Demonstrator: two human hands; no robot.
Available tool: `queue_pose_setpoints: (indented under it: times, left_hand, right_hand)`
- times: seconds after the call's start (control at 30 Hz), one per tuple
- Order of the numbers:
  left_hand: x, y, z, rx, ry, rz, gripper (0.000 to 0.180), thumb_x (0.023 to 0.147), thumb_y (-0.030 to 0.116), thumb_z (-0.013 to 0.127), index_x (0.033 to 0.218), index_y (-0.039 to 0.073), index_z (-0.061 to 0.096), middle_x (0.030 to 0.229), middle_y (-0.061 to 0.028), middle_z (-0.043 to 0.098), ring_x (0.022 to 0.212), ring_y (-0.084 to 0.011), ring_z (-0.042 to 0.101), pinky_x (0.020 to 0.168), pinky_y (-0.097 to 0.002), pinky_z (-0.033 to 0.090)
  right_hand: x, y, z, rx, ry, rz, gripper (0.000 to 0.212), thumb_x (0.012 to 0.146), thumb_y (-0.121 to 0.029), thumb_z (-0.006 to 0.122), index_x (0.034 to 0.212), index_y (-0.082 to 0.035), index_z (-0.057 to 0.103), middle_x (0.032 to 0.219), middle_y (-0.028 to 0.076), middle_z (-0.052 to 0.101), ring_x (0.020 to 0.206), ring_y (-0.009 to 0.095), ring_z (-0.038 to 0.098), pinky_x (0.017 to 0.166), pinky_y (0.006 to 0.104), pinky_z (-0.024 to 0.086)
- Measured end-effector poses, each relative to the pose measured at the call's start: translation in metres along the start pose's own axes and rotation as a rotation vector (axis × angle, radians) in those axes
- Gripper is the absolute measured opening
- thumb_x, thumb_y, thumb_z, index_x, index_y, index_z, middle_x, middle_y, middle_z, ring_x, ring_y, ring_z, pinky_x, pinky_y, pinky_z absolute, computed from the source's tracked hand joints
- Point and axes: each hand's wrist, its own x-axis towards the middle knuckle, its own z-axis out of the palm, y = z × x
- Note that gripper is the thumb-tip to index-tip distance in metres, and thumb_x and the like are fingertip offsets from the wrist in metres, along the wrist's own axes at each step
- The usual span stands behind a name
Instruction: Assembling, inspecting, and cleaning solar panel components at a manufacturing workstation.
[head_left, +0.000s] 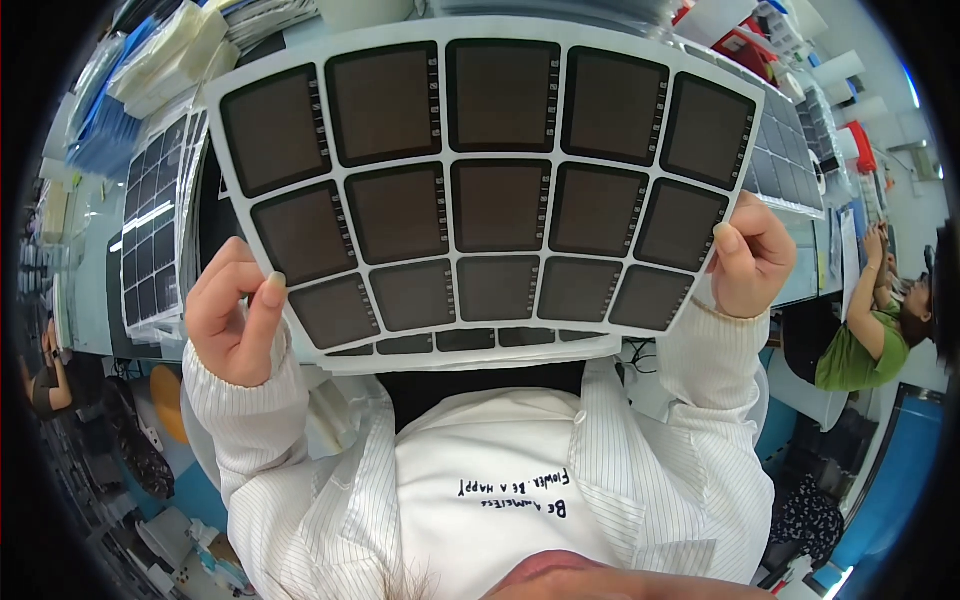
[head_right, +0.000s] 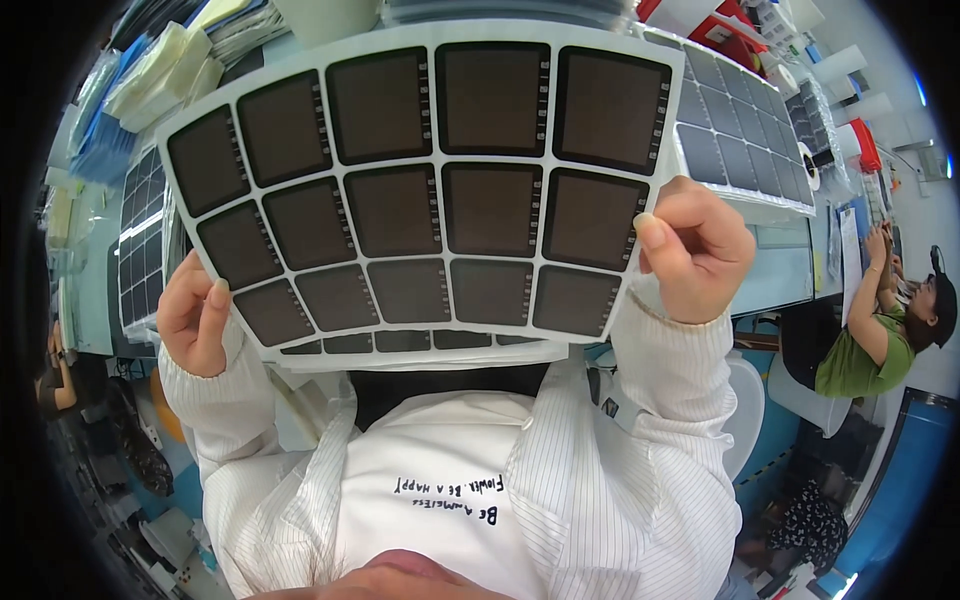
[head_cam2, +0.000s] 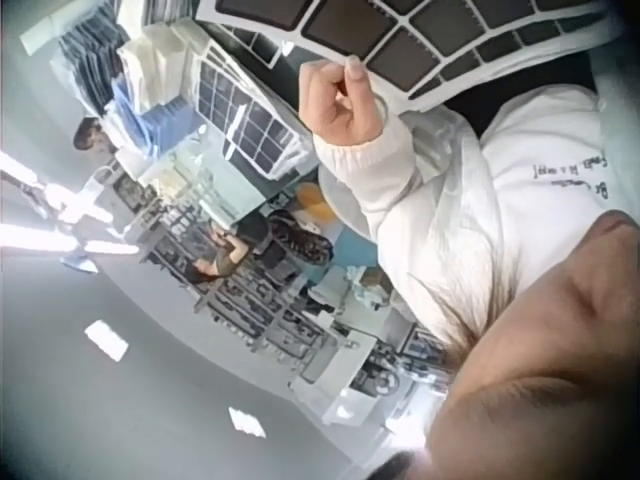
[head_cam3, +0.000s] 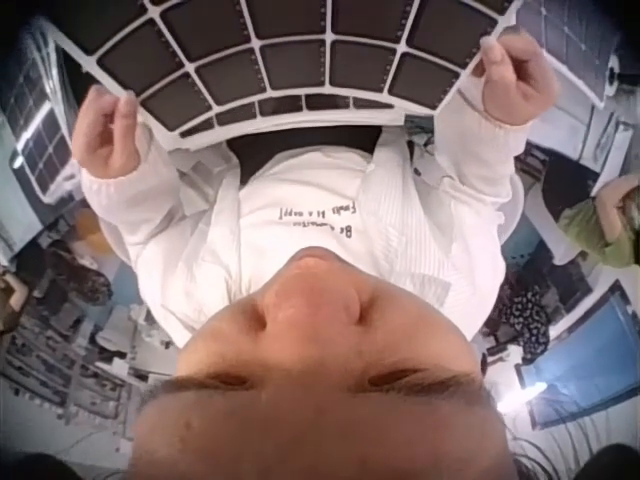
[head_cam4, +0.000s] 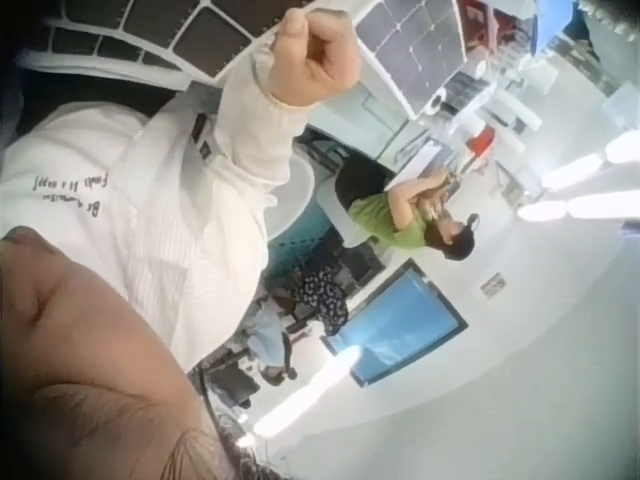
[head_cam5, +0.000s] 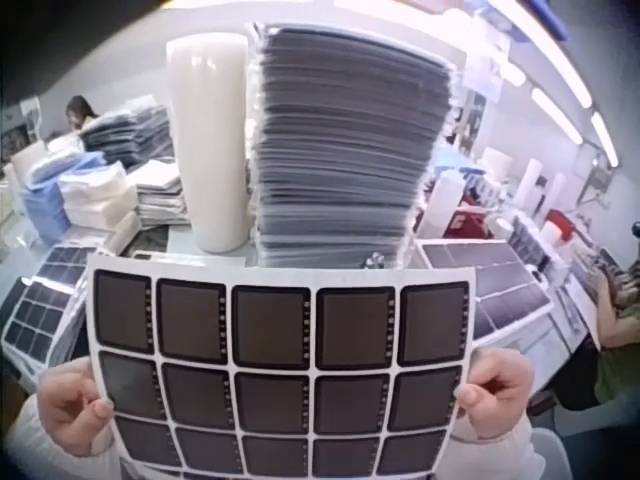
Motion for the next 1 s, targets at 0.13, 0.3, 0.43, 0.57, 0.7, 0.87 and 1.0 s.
queue_pose_setpoints:
  times: [0.13,0.3,0.43,0.57,0.7,0.87,1.0]
  left_hand:
    - [0.007,0.005,0.002,0.057,0.051,0.086,0.013,0.080,-0.002,0.058,0.069,-0.003,0.051,0.066,-0.0050,0.045,0.057,-0.0115,0.036,0.051,-0.0241,0.028]
    - [0.021,0.017,0.007,0.088,0.073,0.133,0.013,0.079,-0.003,0.059,0.069,-0.003,0.051,0.066,-0.0048,0.045,0.056,-0.0106,0.037,0.050,-0.0223,0.028]
    - [0.033,0.025,0.014,0.088,0.059,0.173,0.014,0.078,-0.004,0.060,0.068,-0.002,0.050,0.066,-0.0046,0.044,0.055,-0.0104,0.036,0.049,-0.0224,0.028]
    - [0.048,0.027,0.024,0.109,0.025,0.232,0.013,0.077,-0.004,0.060,0.068,-0.002,0.051,0.065,-0.0044,0.044,0.054,-0.0102,0.036,0.049,-0.0222,0.028]
    - [0.071,0.037,0.040,0.103,-0.016,0.246,0.013,0.078,-0.003,0.060,0.068,-0.002,0.052,0.063,-0.0051,0.044,0.051,-0.0103,0.037,0.048,-0.0218,0.028]
    - [0.134,0.064,0.093,0.131,-0.097,0.252,0.017,0.079,0.001,0.062,0.066,-0.002,0.052,0.058,-0.0039,0.044,0.050,-0.0106,0.039,0.047,-0.0243,0.028]
    - [0.181,0.070,0.153,-0.101,-0.203,0.004,0.021,0.085,0.013,0.062,0.072,-0.003,0.059,0.056,0.0020,0.047,0.055,-0.0044,0.039,0.049,-0.0226,0.030]
  right_hand:
    - [0.006,0.004,-0.004,-0.014,0.062,-0.148,0.011,0.074,0.002,0.063,0.067,0.000,0.055,0.058,0.004,0.050,0.047,0.008,0.044,0.044,0.0201,0.029]
    - [0.011,-0.004,-0.011,-0.113,0.068,-0.205,0.017,0.079,-0.004,0.062,0.067,0.000,0.051,0.062,0.004,0.049,0.049,0.007,0.041,0.046,0.0192,0.028]
    - [0.014,-0.011,-0.028,-0.108,0.110,-0.204,0.011,0.070,0.007,0.063,0.067,0.001,0.055,0.059,0.005,0.051,0.048,0.008,0.046,0.044,0.0196,0.030]
    - [0.015,-0.014,-0.041,-0.181,0.137,-0.230,0.018,0.078,-0.004,0.064,0.065,0.000,0.052,0.058,0.003,0.047,0.047,0.007,0.041,0.043,0.0197,0.029]
    - [0.010,-0.013,-0.064,-0.166,0.177,-0.162,0.014,0.077,-0.002,0.064,0.067,0.001,0.054,0.061,0.005,0.052,0.050,0.008,0.044,0.046,0.0195,0.031]
    - [0.020,-0.007,-0.111,-0.215,0.382,0.146,0.009,0.081,-0.003,0.061,0.073,0.002,0.059,0.063,0.001,0.055,0.055,0.006,0.046,0.048,0.0192,0.033]
    - [0.038,0.010,-0.175,-0.086,0.456,0.357,0.009,0.083,-0.009,0.063,0.080,-0.001,0.065,0.064,-0.004,0.056,0.054,0.002,0.046,0.047,0.0176,0.032]
